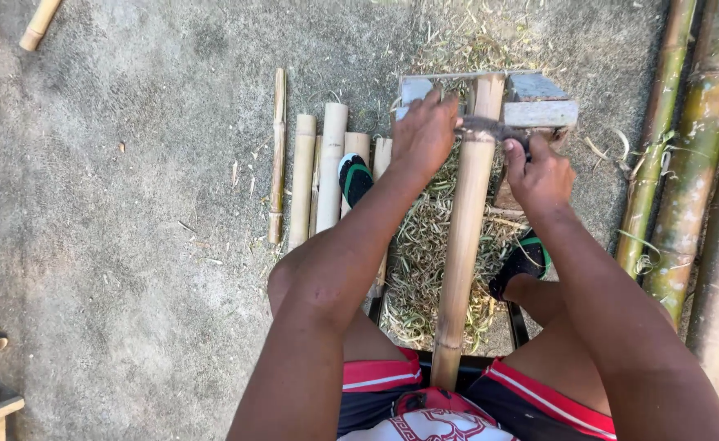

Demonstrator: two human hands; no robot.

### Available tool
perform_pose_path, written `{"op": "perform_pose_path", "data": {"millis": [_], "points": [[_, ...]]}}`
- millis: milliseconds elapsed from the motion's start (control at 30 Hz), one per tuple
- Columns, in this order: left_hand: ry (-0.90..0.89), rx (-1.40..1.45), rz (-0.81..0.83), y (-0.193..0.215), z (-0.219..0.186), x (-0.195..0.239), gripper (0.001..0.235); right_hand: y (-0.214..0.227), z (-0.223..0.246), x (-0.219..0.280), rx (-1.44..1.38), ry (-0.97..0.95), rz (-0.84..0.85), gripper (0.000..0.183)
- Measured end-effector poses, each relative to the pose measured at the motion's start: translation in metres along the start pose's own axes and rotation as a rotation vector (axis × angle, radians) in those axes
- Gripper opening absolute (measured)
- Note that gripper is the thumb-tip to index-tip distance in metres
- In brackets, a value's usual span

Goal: Scraping the outer green layer from bamboo poles using a handheld curved blade.

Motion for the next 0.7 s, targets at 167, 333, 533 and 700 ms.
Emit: {"op": "perform_pose_path", "data": {"millis": [167, 333, 533, 700], "points": [[0.062, -0.014, 0.146, -0.016, 0.02, 0.041, 0.007, 0.007, 0.006, 0.032, -0.171, -0.135, 0.215, 0.041], [0.038, 0.041, 0.038, -0.01, 0.003, 0.107, 0.011, 0.006, 0.008, 0.055, -0.102, -0.223, 0.413, 0.046], [0.306, 0.23, 0.125, -0.029, -0.018, 0.167, 0.084, 0.012, 0.013, 0.03, -0.171, -0.27, 0.278, 0.052], [0.551, 0.561, 0.586, -0.116, 0.03, 0.17, 0.09, 0.014, 0.0, 0.002, -0.328, -0.479, 0.284, 0.042]]}}
Point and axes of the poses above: each hand's wrist, its own x-axis away from the middle knuckle, its own y-axis out of the back of the hand, z = x × y, the point moved 7 cm from there along -x, towards the middle knuckle, and after that the axes turned 15 degrees about y, right-handed, at the moved point
